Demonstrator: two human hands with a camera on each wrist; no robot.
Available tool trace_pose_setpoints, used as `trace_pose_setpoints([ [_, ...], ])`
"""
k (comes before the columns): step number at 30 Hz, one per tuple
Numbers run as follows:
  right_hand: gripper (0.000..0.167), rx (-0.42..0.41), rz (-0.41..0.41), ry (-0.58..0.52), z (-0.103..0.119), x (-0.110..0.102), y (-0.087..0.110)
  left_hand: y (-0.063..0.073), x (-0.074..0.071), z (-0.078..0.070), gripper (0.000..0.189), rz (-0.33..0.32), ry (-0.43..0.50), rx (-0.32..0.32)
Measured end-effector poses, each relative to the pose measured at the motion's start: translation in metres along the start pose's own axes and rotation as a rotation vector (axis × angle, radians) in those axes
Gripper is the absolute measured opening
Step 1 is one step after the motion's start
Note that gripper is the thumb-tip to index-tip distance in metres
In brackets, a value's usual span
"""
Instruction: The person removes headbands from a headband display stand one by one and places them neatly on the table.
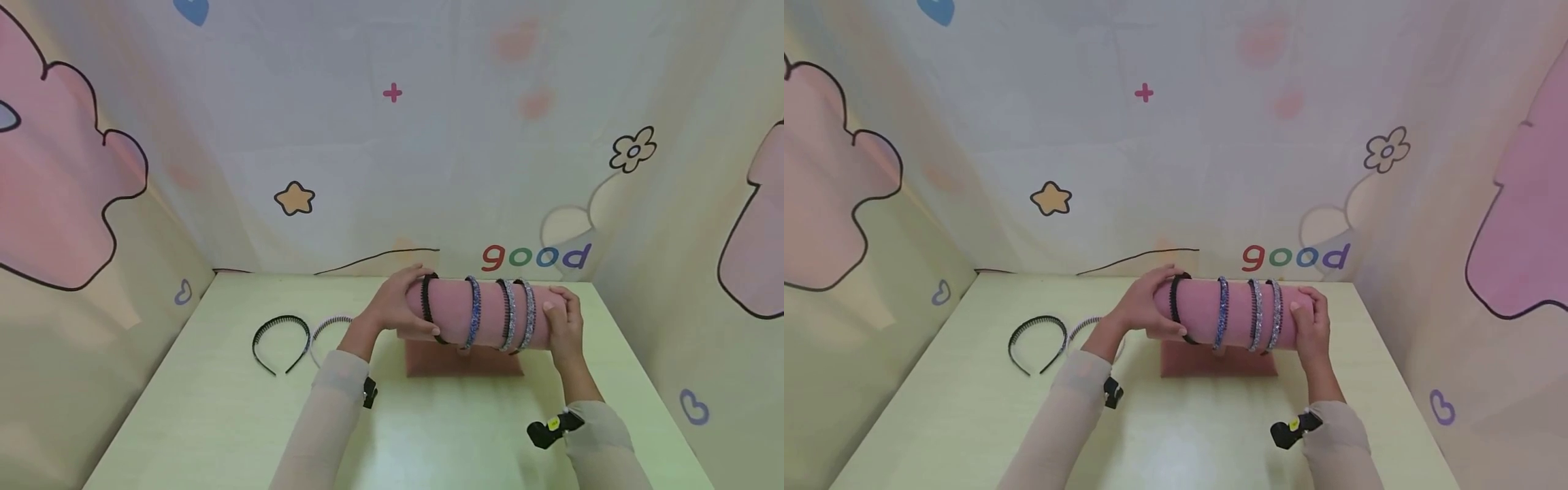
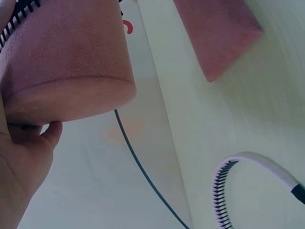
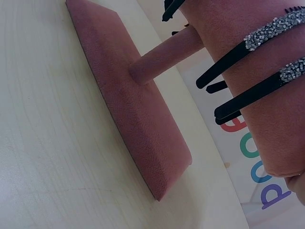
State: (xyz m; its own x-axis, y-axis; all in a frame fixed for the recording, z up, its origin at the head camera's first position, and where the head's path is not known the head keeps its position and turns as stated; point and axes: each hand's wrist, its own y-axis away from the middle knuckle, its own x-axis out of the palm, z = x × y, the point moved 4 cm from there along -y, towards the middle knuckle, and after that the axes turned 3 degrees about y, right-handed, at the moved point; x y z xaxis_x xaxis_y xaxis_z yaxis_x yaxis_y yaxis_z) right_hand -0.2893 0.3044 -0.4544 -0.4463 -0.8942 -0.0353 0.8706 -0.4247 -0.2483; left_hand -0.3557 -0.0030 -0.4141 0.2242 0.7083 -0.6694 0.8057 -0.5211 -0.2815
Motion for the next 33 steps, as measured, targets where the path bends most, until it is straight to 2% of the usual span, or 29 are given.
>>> trace_pose_setpoints([
  [7, 0.034, 0.009, 0.010, 0.021, 0.001, 0.000, 0.000, 0.002, -0.002, 0.006, 0.099, -0.040, 0.068, -0.023],
  [11, 0.035, 0.015, 0.019, 0.033, 0.001, 0.000, 0.000, 0.004, -0.003, 0.010, 0.099, -0.030, 0.098, -0.075],
  [14, 0.036, 0.016, 0.025, 0.029, 0.000, 0.000, -0.001, 0.005, -0.006, 0.011, 0.097, -0.030, 0.119, -0.089],
  [25, 0.035, 0.025, 0.030, 0.037, 0.002, 0.001, 0.002, 0.004, -0.008, 0.013, 0.101, -0.023, 0.169, -0.046],
  [33, 0.035, 0.026, 0.018, 0.019, 0.000, 0.001, -0.001, 0.005, -0.006, 0.015, 0.100, -0.017, 0.179, -0.072],
])
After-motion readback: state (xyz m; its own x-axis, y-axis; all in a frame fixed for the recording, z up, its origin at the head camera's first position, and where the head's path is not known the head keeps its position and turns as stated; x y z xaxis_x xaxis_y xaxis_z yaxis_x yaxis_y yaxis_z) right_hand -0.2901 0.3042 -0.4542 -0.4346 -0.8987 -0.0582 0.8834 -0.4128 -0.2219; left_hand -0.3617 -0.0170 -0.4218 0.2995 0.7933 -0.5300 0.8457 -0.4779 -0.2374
